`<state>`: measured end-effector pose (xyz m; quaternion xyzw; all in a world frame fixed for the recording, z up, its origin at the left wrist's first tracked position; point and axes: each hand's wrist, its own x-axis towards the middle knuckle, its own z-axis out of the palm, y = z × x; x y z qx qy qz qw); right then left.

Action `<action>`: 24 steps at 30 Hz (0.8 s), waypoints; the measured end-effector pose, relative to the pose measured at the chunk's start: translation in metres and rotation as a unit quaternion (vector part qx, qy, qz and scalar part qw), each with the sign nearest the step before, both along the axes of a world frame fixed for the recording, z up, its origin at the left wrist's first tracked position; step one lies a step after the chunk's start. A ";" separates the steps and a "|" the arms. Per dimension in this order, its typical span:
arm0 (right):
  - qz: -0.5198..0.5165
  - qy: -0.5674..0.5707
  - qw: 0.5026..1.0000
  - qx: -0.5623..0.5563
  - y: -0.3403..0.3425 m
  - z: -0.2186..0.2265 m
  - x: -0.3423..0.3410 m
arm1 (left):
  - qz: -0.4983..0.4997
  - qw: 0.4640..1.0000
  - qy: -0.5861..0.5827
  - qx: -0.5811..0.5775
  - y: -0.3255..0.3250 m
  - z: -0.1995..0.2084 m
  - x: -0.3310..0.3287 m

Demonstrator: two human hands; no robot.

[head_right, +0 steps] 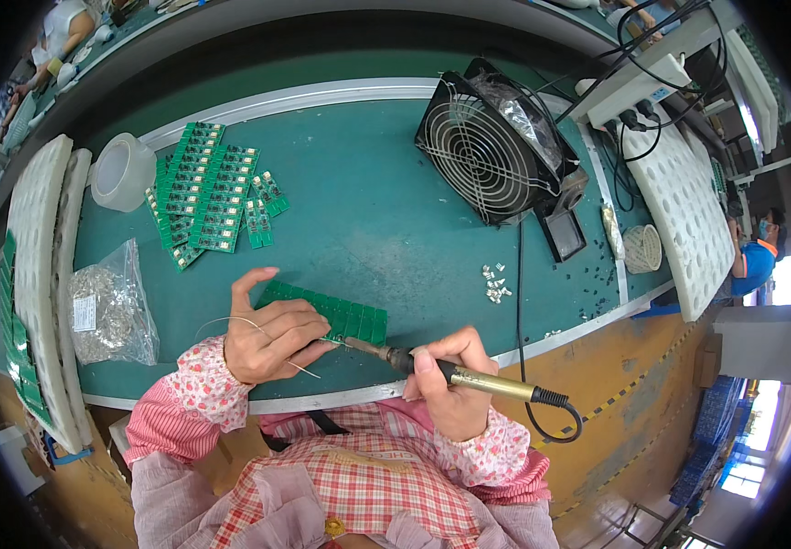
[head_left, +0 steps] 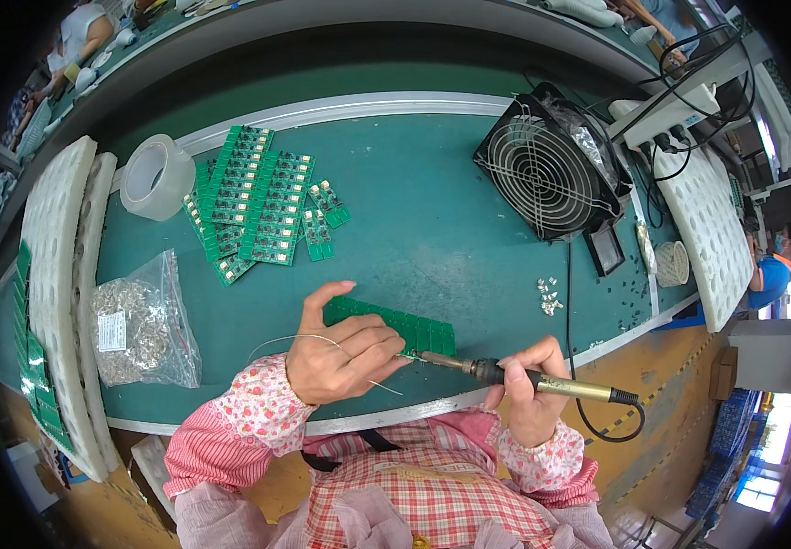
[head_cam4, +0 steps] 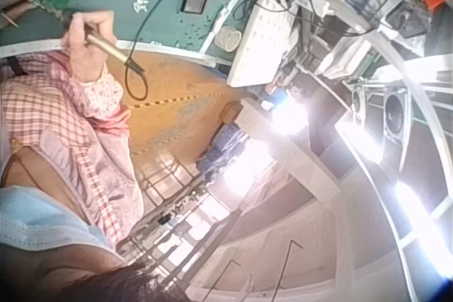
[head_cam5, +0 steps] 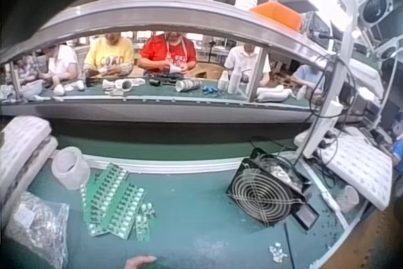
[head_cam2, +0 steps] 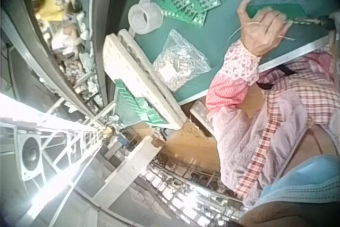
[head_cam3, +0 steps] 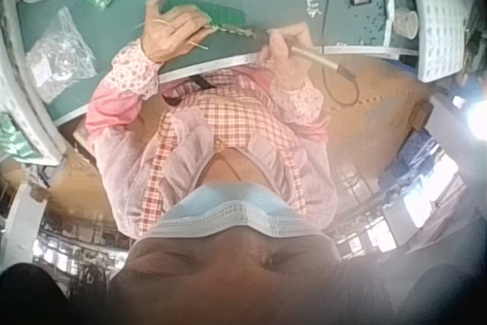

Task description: The person inserts metal components into circuit boards by hand, then solders the components onto the boards using a soldering iron and solder wire.

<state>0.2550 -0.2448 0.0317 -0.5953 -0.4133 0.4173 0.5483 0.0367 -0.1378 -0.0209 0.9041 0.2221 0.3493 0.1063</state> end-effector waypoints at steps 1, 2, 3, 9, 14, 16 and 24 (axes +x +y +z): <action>0.000 0.000 1.000 0.000 -0.001 -0.001 0.001 | 0.001 1.000 -0.002 0.001 0.000 0.000 0.000; 0.002 -0.015 1.000 0.009 -0.004 -0.001 0.003 | 0.001 1.000 -0.002 0.001 0.000 0.000 0.000; 0.005 -0.031 0.999 0.017 -0.006 -0.002 0.004 | 0.001 1.000 -0.003 0.001 0.000 0.000 0.000; -0.036 -0.033 0.996 0.076 -0.012 -0.009 0.007 | 0.002 1.000 -0.005 0.002 0.000 -0.002 0.001; 0.049 -0.220 0.964 0.143 -0.001 -0.029 0.021 | 0.005 1.000 -0.006 0.001 0.000 0.001 0.002; 0.038 -0.374 0.911 0.169 0.005 -0.032 0.016 | 0.013 1.000 0.001 -0.024 0.001 0.005 0.004; 0.027 -0.394 0.907 0.148 0.014 -0.042 0.010 | 0.010 0.996 0.027 -0.079 0.014 0.026 0.007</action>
